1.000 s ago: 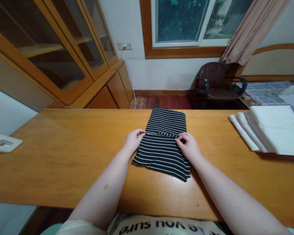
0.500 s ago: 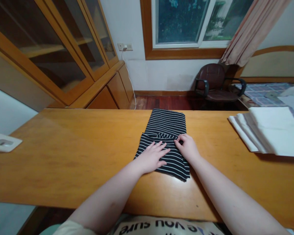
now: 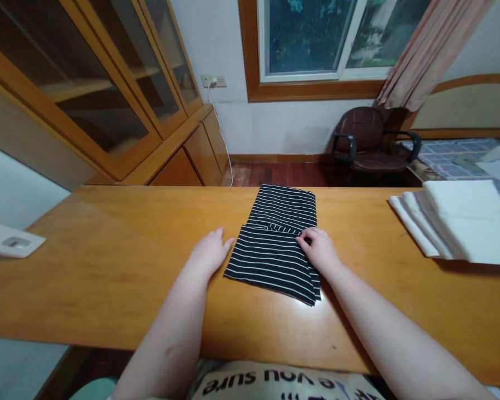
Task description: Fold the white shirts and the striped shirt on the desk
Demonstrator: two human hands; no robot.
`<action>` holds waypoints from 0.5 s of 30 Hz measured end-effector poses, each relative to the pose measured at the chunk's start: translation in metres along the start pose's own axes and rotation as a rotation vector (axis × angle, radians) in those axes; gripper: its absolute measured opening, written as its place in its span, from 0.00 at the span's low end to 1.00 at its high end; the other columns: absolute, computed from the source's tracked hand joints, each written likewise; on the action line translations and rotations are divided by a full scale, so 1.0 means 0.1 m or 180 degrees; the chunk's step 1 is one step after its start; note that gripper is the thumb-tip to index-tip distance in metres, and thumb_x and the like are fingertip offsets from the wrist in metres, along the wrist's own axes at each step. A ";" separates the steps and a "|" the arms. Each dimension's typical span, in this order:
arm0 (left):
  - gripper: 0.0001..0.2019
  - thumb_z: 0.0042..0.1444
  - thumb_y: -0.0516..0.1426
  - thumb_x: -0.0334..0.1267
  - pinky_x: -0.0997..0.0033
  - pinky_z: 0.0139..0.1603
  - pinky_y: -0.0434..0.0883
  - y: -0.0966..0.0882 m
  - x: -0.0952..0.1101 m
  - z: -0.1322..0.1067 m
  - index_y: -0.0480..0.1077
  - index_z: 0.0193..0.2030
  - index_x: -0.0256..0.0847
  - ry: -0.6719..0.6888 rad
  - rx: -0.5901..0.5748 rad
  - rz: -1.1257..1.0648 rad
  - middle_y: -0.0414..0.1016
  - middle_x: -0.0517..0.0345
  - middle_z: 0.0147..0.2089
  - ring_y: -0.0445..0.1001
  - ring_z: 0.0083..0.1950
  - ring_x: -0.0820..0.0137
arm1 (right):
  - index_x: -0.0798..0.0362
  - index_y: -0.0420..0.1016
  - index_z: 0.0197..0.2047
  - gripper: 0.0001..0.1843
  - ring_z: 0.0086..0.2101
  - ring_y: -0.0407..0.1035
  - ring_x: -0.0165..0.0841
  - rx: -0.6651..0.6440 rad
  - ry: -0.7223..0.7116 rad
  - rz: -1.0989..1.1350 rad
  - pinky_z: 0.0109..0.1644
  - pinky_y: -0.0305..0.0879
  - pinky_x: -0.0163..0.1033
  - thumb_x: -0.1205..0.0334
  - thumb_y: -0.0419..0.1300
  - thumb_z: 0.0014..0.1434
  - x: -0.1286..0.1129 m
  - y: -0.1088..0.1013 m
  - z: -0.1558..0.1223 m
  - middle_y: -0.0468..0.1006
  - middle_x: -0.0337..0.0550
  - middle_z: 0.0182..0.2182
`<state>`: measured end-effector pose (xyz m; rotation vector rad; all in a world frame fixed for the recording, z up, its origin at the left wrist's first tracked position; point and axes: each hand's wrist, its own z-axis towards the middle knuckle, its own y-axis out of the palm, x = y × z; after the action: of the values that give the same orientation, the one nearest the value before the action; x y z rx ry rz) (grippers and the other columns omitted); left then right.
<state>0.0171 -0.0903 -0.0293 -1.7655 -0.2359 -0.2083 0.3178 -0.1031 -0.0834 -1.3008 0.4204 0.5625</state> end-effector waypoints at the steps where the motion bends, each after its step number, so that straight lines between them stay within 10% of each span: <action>1: 0.26 0.59 0.49 0.49 0.61 0.50 0.66 -0.03 -0.05 -0.08 0.62 0.60 0.35 -0.0051 -0.0061 -0.0286 0.73 0.42 0.52 0.72 0.52 0.56 | 0.50 0.71 0.26 0.11 0.37 0.67 0.36 -0.0001 -0.0004 0.0006 0.45 0.62 0.43 0.55 0.57 0.57 0.00 0.00 0.00 0.75 0.43 0.33; 6: 0.22 0.56 0.53 0.48 0.70 0.37 0.67 0.16 -0.17 -0.40 0.67 0.54 0.39 0.0106 -0.0387 -0.1254 0.75 0.55 0.36 0.75 0.38 0.65 | 0.50 0.71 0.26 0.12 0.37 0.67 0.37 -0.0004 0.0014 0.0010 0.45 0.62 0.43 0.53 0.57 0.57 0.01 0.01 0.00 0.75 0.43 0.33; 15: 0.19 0.60 0.50 0.39 0.63 0.43 0.68 0.21 -0.01 -0.35 0.65 0.56 0.37 -0.0059 0.0083 -0.0053 0.76 0.45 0.45 0.74 0.44 0.59 | 0.50 0.73 0.30 0.15 0.39 0.69 0.38 -0.0026 0.0162 0.0450 0.46 0.63 0.45 0.52 0.52 0.60 0.00 -0.04 0.00 0.77 0.44 0.35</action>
<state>0.0217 -0.1291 -0.0416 -1.7408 -0.2657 -0.2000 0.3199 -0.1038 -0.0802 -1.3021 0.5558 0.6509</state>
